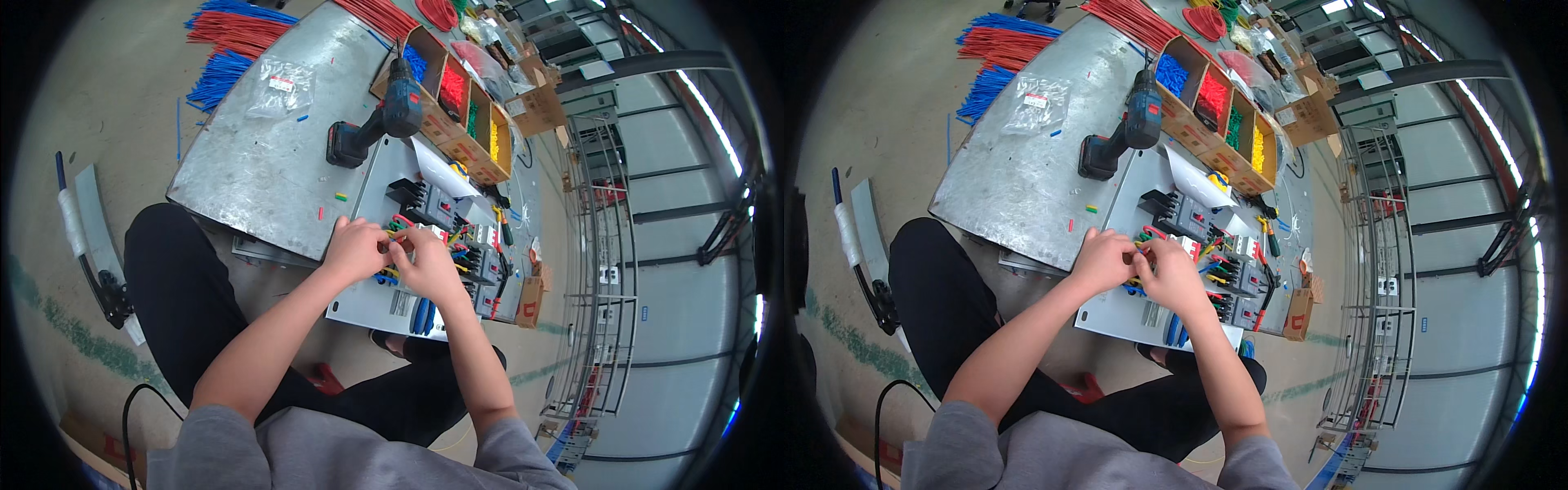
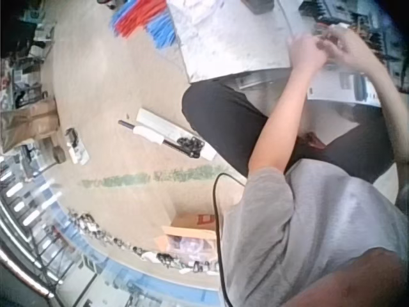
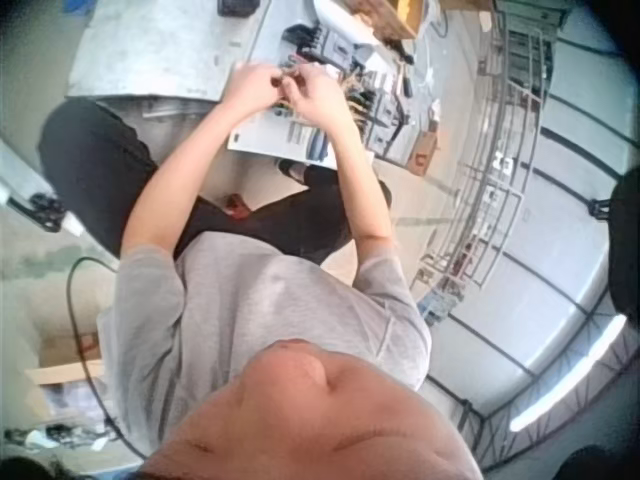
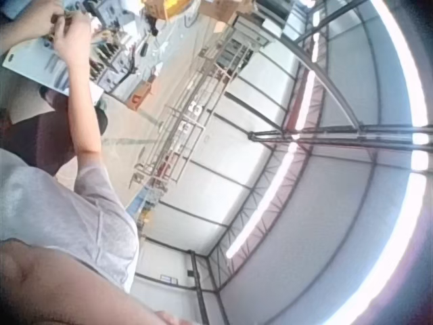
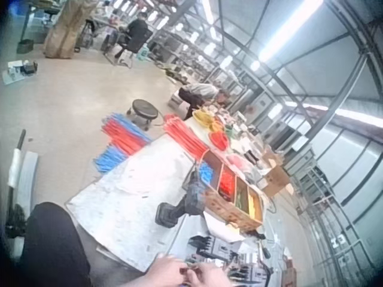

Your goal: The person assembles an electrical control panel by inserting colored wires into terminal blocks and securing them with a cordless drill. They repeatedly strip wire ends, insert them into terminals, and tighten screws to complete the connections.

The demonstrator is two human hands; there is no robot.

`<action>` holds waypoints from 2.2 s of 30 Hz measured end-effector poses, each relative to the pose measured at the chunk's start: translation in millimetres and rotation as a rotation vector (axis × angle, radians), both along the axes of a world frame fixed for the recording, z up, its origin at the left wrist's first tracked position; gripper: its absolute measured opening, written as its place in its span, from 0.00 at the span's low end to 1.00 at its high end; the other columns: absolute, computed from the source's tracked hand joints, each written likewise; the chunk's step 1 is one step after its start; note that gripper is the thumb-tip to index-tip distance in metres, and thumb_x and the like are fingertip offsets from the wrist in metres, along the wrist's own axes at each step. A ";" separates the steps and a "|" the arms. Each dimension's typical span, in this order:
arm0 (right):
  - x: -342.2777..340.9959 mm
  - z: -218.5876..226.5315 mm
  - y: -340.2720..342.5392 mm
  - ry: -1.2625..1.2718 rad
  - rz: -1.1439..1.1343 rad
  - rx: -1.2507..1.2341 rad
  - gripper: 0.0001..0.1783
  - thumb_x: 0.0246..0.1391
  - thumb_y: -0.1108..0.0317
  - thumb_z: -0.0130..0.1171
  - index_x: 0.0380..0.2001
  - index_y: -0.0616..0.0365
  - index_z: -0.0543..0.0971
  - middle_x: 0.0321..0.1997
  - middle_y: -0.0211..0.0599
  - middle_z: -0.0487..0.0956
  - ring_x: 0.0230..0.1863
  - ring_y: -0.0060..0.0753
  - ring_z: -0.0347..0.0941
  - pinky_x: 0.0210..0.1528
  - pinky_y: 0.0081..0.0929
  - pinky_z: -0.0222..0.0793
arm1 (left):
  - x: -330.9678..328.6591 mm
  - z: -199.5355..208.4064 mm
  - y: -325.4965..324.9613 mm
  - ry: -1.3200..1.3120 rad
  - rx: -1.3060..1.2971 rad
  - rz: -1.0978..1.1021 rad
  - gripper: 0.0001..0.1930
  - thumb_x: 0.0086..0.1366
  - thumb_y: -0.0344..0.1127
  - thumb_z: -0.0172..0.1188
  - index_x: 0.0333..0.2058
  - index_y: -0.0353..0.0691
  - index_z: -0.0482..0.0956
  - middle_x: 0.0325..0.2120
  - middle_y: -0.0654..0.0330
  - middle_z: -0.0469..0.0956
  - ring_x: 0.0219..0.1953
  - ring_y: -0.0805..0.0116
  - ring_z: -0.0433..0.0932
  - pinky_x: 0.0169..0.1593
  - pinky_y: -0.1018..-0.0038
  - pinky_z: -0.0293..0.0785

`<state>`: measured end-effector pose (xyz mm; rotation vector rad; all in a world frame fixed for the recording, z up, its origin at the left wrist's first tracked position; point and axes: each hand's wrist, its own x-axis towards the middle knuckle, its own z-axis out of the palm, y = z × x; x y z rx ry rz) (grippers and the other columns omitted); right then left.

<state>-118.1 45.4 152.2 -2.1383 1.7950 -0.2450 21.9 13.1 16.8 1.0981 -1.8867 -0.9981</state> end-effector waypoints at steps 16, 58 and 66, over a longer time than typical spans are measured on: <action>-19.7 -14.5 -8.3 -0.026 -0.166 0.071 0.15 0.66 0.58 0.65 0.39 0.61 0.87 0.37 0.53 0.88 0.39 0.60 0.82 0.51 0.51 0.78 | -23.1 12.1 9.1 -0.065 -0.077 0.131 0.07 0.61 0.43 0.72 0.30 0.50 0.84 0.32 0.65 0.84 0.43 0.56 0.80 0.53 0.54 0.62; -66.5 -9.0 -71.2 0.097 -0.118 0.774 0.15 0.61 0.52 0.69 0.48 0.40 0.93 0.51 0.37 0.92 0.64 0.45 0.82 0.72 0.56 0.67 | 12.0 -8.9 -33.2 -0.092 -0.121 -0.325 0.08 0.64 0.45 0.77 0.34 0.49 0.92 0.30 0.70 0.80 0.48 0.64 0.75 0.63 0.57 0.62; -40.4 6.3 -51.7 0.313 -0.047 0.543 0.13 0.65 0.62 0.72 0.50 0.52 0.92 0.46 0.43 0.91 0.51 0.46 0.87 0.56 0.43 0.81 | 16.2 -16.0 -34.8 -0.003 -0.145 -0.312 0.06 0.62 0.41 0.76 0.34 0.49 0.93 0.26 0.70 0.77 0.46 0.65 0.74 0.63 0.57 0.60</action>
